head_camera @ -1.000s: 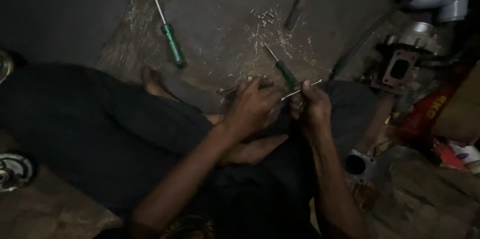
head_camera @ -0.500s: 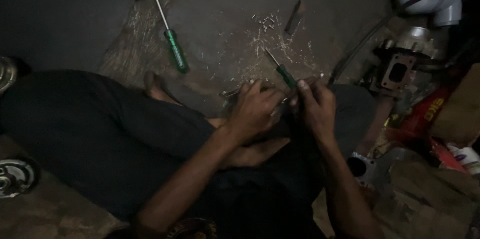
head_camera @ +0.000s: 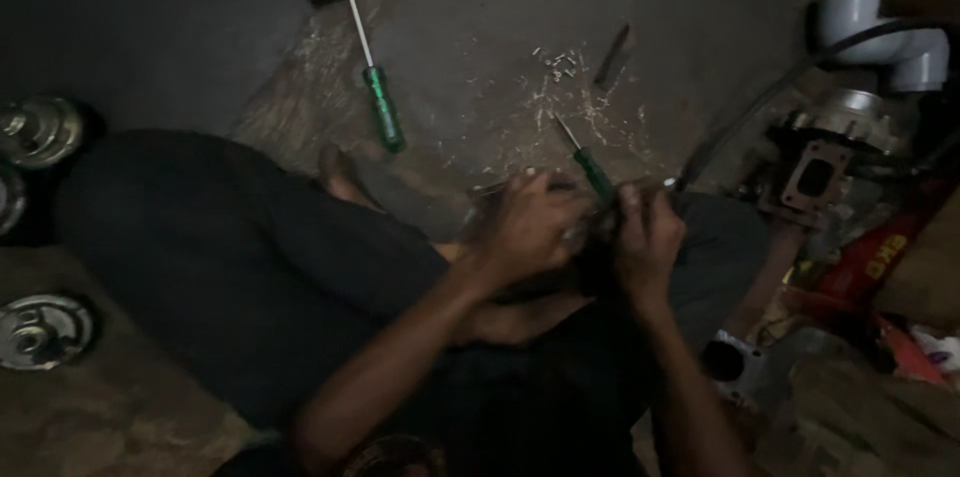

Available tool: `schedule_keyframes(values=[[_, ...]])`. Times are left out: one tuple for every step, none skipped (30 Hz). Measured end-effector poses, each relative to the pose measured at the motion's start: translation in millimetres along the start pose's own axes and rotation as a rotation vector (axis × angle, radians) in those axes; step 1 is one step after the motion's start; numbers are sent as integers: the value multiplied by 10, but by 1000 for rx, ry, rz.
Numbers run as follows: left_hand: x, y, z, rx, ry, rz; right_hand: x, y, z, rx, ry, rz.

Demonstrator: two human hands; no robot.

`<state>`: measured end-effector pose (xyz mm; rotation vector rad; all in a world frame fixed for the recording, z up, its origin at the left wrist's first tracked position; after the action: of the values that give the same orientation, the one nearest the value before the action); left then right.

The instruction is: The person sits on the floor and assembles a circular metal grid by inserting small metal pins into its holes using a screwdriver and a wrench. The person repeatedly picks up pins, places them into the grid, and uses tools to secure them.

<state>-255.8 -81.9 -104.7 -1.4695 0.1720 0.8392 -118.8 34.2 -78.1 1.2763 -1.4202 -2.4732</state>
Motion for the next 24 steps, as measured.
schedule_keyframes(values=[[26, -10, 6, 10, 13, 44, 6, -48, -4, 182, -43, 151], [62, -25, 20, 24, 25, 83, -3, -103, -6, 344, -58, 321], [100, -47, 34, 44, 36, 119, -22, -162, -5, 504, -78, 489], [125, -49, 32, 48, 95, 140, -44, -223, -14, 665, -101, 657], [141, -46, 24, 50, 154, 159, -83, -276, -25, 749, -67, 756], [156, -51, 13, 48, 210, 183, -98, -335, -13, 830, -28, 861], [152, -60, -8, 49, 163, 148, -92, -383, -5, 910, 19, 971], [145, -67, -21, 51, 114, 116, -101, -420, 3, 899, 46, 1001], [126, -64, -26, 58, 61, 86, -78, -448, 27, 880, 72, 1033], [111, -53, -18, 23, 100, 66, -64, -457, 36, 862, 93, 1060], [93, -36, -6, -10, 137, 41, -59, -451, 30, 839, 58, 1019], [67, -11, 7, -45, 172, 19, -16, -429, 33, 813, 28, 981], [42, 4, 28, -14, 121, 10, 20, -392, 34, 788, 0, 948], [7, 35, 30, 11, 72, 7, 44, -342, 42, 754, 0, 973], [-32, 76, 20, 31, 28, 6, 81, -283, 52, 727, 2, 1004], [-42, 105, 20, 32, 61, -15, 99, -219, 57, 706, 0, 1032], [-45, 129, 5, 34, 95, -40, 99, -159, 56, 682, -10, 996], [-36, 147, 7, 41, 125, -68, 75, -107, 78, 653, -22, 955], [-17, 154, 13, 53, 134, -26, 39, -64, 113, 622, -35, 912], [6, 156, 4, 64, 145, 15, 13, -25, 138, 619, -21, 866], [32, 153, -6, 74, 159, 56, -15, 12, 146, 619, -7, 821], [46, 152, -6, 88, 101, 24, -48, 43, 156, 620, 5, 777], [51, 159, -5, 102, 42, -7, -66, 75, 165, 533, 37, 600], [58, 158, -9, 113, -15, -39, -81, 107, 150, 448, 70, 422]])
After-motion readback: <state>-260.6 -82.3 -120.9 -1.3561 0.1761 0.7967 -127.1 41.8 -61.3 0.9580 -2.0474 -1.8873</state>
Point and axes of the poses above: each hand's wrist, its own z-axis towards the middle knuckle, its own x-axis out of the palm, y = z × x, the point moved 1 cm from there along z, towards the middle knuckle, and after that the axes turned 9 degrees about -x, right-handed, at the moved point
